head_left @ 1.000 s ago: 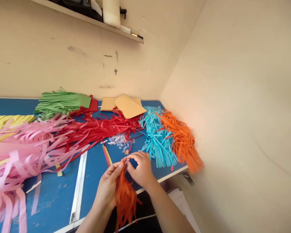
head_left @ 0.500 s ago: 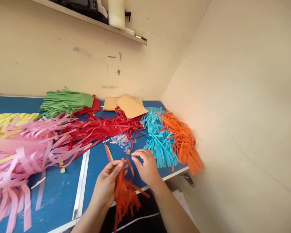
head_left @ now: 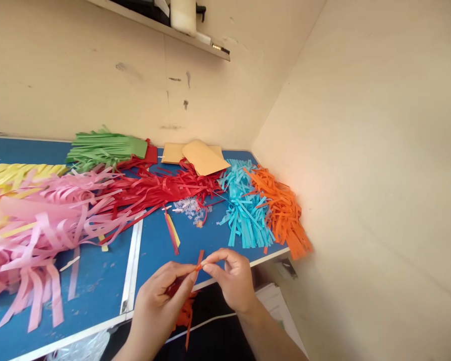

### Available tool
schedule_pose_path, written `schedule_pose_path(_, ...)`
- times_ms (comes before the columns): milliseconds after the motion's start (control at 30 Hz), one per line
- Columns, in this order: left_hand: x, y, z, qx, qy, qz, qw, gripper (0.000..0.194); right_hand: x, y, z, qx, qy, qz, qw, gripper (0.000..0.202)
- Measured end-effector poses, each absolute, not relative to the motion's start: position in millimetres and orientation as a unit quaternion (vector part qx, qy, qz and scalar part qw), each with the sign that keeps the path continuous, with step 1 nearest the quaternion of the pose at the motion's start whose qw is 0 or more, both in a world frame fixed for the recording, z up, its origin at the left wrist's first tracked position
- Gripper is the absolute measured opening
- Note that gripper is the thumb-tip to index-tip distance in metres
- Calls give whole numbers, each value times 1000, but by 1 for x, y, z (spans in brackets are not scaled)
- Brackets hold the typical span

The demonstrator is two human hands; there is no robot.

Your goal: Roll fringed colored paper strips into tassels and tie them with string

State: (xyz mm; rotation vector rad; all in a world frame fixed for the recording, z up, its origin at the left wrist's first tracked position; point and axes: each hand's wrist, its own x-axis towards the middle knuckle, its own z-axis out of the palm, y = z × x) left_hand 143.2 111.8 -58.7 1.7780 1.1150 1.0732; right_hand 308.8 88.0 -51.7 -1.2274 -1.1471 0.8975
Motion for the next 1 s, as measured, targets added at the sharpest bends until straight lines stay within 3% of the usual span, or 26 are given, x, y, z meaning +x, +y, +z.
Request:
schedule_pose_path(200, 147, 98, -48, 714, 428, 465, 303, 13, 306, 75, -46, -535, -497, 397, 556, 2)
schedule_pose_path(333, 144, 93, -53, 666, 470, 457, 357, 10, 303, 71, -50, -520, -503, 415, 552, 5)
schedule_pose_path(500, 133, 97, -63, 666, 451, 391, 447, 16, 303, 69, -62, -466, -423, 544, 555, 25)
schedule_pose_path(733, 135, 94, -55, 727, 417, 402, 370, 11, 304, 54, -65, -483, -518, 407, 577, 9)
schedule_pose_path(1000, 144, 86, -53, 718, 417, 446, 336, 6, 304, 46, -56, -511, -543, 313, 588, 9)
